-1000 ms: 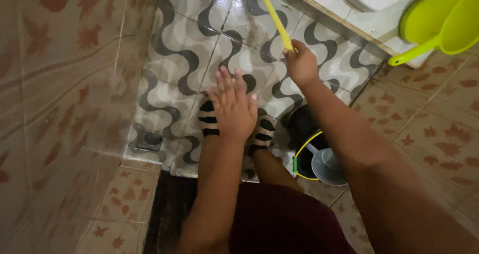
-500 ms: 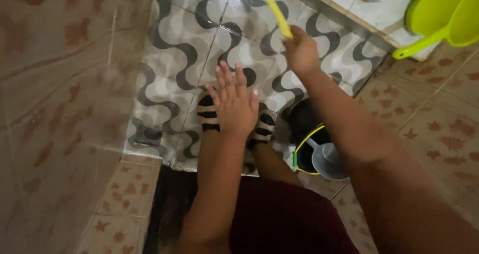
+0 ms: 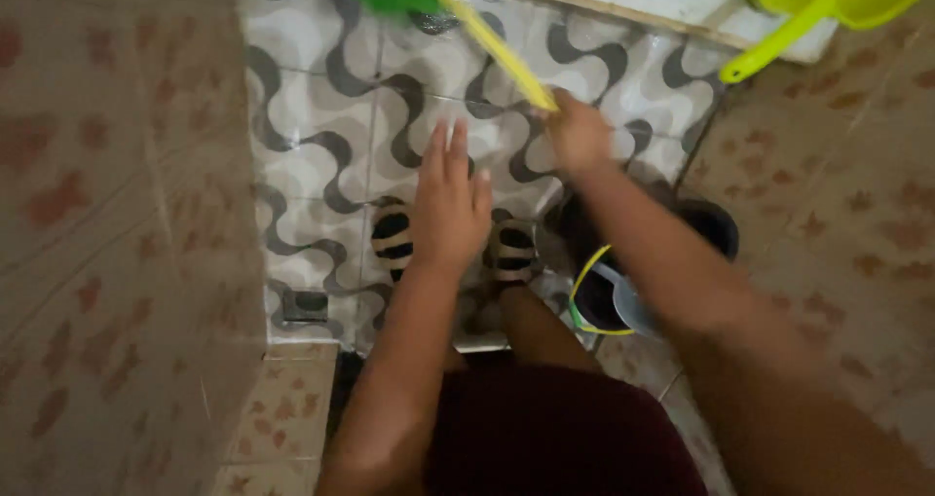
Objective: The person scrubs tiled bathroom flooring with a brush and rinses their hands using water from a bucket.
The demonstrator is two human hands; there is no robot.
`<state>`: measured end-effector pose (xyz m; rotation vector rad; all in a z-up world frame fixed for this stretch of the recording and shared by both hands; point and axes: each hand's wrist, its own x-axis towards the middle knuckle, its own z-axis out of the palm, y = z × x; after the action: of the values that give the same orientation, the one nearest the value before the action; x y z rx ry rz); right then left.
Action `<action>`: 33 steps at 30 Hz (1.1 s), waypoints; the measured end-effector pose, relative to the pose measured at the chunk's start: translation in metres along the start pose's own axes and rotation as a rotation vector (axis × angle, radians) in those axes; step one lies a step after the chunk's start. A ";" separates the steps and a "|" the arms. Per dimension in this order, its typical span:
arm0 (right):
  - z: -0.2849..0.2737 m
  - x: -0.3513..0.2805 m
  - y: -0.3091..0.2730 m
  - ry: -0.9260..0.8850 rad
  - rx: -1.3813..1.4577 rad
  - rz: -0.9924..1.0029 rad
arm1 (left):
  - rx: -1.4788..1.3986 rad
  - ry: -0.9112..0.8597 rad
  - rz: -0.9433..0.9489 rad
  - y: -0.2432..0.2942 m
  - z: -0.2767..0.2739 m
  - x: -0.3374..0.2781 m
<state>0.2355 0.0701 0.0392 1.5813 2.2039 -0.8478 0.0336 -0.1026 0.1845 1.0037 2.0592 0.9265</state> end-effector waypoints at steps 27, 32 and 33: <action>-0.149 -0.221 0.139 -0.371 0.289 0.623 | -0.287 -0.343 0.083 0.086 0.211 0.089; -0.131 -0.229 0.153 -0.300 0.267 0.473 | -0.501 -0.404 -0.464 0.017 0.078 -0.046; -0.126 -0.228 0.154 -0.266 0.250 0.421 | -0.602 -0.347 -0.540 -0.002 0.071 -0.063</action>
<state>0.4711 0.0096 0.2194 1.8304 1.5531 -1.1494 0.1195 -0.1351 0.1607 0.2401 1.4942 0.9131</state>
